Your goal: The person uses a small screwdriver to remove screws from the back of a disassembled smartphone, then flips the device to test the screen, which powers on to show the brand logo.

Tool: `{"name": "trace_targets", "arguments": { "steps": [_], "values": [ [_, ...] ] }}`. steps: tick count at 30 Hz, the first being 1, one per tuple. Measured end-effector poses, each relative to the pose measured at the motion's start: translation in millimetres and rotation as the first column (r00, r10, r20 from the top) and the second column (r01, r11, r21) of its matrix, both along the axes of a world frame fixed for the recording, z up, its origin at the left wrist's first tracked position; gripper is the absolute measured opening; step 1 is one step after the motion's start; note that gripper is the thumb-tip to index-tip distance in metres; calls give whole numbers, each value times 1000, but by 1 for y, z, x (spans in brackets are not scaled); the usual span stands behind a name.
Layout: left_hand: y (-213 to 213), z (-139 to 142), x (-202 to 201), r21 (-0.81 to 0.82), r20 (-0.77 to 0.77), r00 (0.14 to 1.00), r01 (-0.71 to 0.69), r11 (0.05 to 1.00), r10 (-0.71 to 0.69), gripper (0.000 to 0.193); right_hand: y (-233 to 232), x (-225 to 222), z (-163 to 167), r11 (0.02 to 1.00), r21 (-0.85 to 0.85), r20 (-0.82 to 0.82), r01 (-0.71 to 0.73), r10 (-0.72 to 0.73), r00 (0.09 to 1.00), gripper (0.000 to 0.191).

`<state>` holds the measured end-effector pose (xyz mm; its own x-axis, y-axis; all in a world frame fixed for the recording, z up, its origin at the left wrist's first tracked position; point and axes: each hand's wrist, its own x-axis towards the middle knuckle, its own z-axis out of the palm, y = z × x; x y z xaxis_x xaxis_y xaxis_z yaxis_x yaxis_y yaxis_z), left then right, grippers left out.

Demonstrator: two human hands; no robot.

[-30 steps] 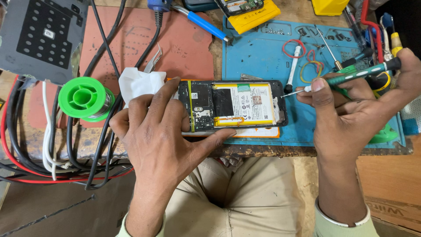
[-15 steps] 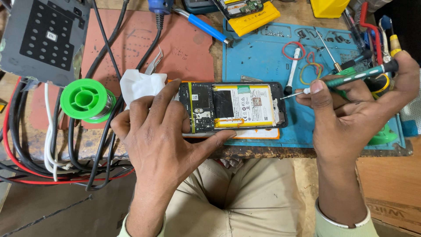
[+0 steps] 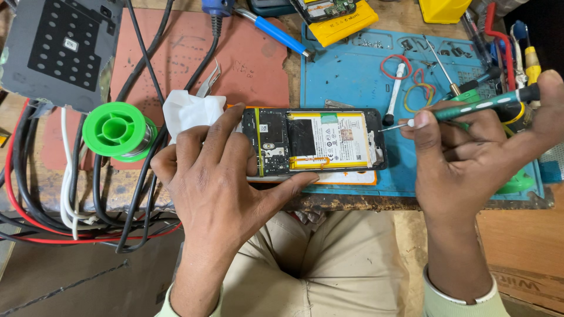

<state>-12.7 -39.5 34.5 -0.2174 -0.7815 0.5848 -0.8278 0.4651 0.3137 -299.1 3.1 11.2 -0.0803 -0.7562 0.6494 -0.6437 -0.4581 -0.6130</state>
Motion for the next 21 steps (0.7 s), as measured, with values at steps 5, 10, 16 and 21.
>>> {"name": "trace_targets", "arguments": {
  "steps": [5, 10, 16, 21],
  "values": [
    [0, -1, 0, 0, -10, 1000, 1, 1000, -1, 72, -4, 11, 30, 998, 46, -233, -47, 56, 971, 85],
    [0, -1, 1, 1, -29, 1000, 7, 1000, -7, 72, -13, 15, 50, 997, 71, -321, -21, 42, 946, 85],
    [0, -4, 1, -19, -26, 1000, -7, 1000, 6, 73, -15, 9, 50, 993, 108, -229, -53, 77, 970, 83],
    [0, -6, 2, -3, -10, 1000, -7, 1000, 7, 76, -10, 1, 44, 982, 120, -181, -148, 168, 969, 84]
  ]
}}
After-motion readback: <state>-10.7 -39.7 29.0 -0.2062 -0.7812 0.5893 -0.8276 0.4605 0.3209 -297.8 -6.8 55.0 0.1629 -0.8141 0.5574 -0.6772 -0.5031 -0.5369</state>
